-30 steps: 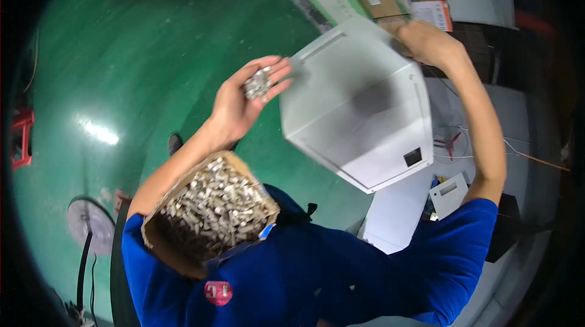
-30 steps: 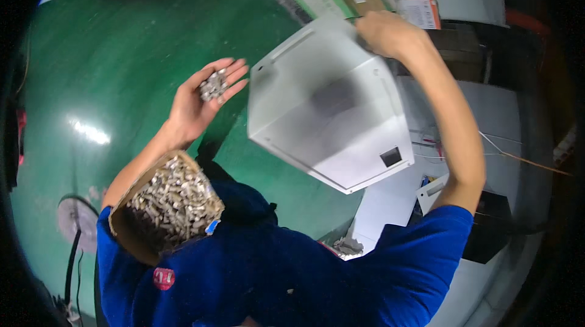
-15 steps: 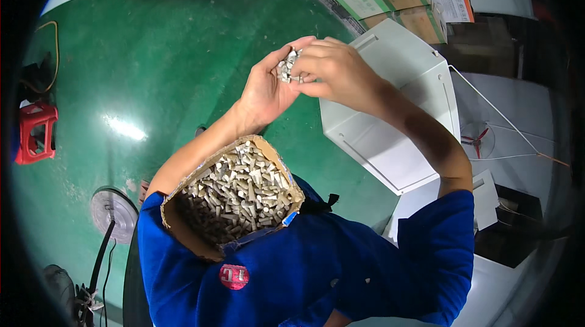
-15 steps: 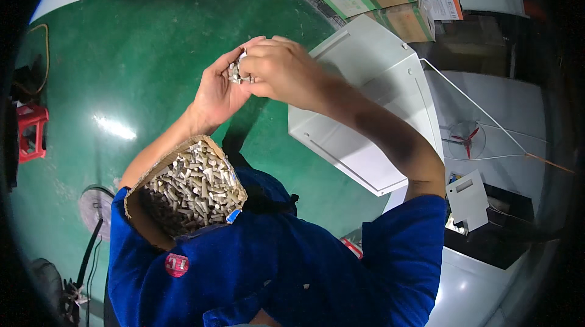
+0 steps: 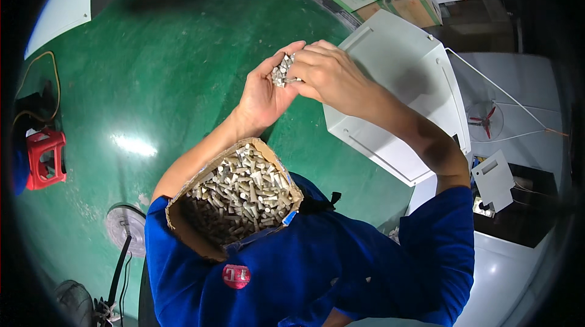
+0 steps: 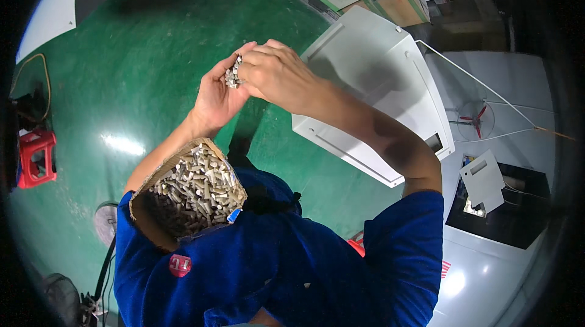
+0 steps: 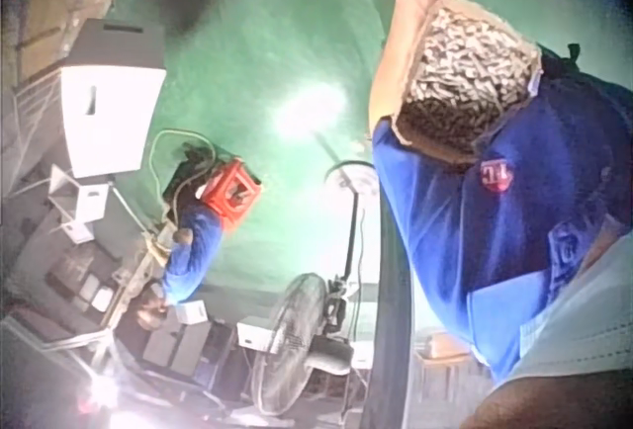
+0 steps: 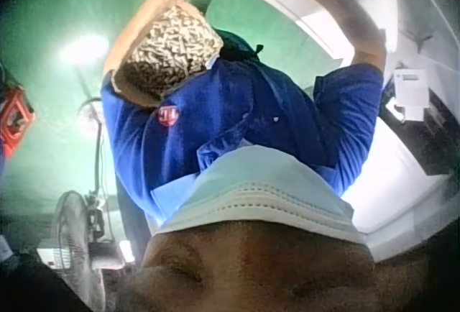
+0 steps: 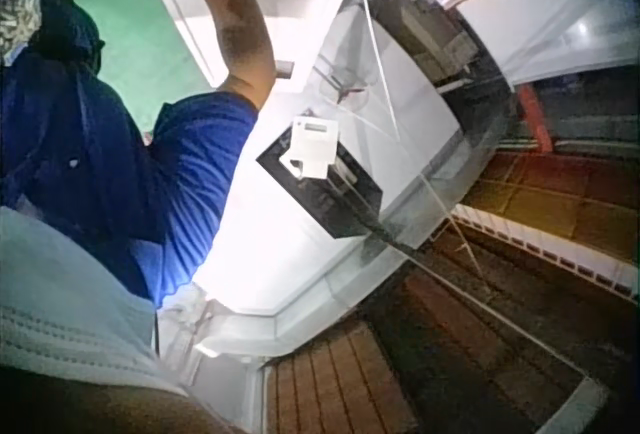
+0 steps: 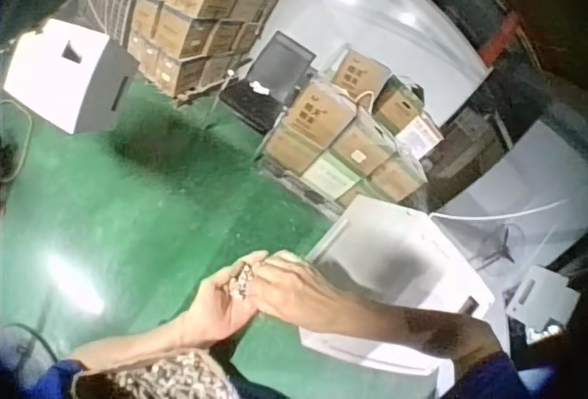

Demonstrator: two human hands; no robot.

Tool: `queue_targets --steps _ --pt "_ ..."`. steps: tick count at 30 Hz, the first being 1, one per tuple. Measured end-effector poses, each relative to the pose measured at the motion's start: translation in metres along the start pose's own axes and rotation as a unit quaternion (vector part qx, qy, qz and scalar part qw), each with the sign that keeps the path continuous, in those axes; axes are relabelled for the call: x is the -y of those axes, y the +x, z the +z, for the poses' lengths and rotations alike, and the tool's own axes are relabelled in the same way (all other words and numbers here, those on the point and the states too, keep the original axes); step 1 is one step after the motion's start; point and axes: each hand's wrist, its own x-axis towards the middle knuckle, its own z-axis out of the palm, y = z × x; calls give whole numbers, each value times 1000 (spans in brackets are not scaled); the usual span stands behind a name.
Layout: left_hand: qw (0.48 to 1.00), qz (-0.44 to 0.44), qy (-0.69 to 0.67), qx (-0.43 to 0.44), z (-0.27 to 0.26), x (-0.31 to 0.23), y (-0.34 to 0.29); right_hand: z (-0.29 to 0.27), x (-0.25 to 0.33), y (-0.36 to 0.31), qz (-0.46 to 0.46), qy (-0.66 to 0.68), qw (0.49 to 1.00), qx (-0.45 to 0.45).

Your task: Manually inserting small plastic or metal fasteners into holes on white metal enclosure panels.

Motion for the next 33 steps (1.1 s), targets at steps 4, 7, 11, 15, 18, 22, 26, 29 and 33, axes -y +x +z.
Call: queue_targets --steps 4,7,11,15,18,22,26,29,33 --pt "978 -39 -79 187 -28 0 8 5 -1 0 27 27 998 -47" --pt "990 -42 -65 115 -32 5 10 -13 -6 -3 112 108 988 -6" --pt "998 -15 8 -65 -8 6 -1 -72 -49 0 177 126 976 -20" --pt "997 -11 27 -74 -14 5 -2 -156 -105 -13 265 -154 947 91" --pt "996 -7 39 -77 -14 5 -4 -182 -133 -33 295 -177 919 193" --pt "997 -9 26 -73 -18 6 -3 -184 -143 -41 335 -137 882 301" --pt "997 -10 29 -67 -16 7 -3 -185 -133 -37 376 -233 795 416" --pt "997 -7 40 -71 0 14 -6 -190 -119 -40 356 -311 773 423" --pt "997 -9 43 -65 3 15 -7 -172 -110 -60 317 -387 797 339"
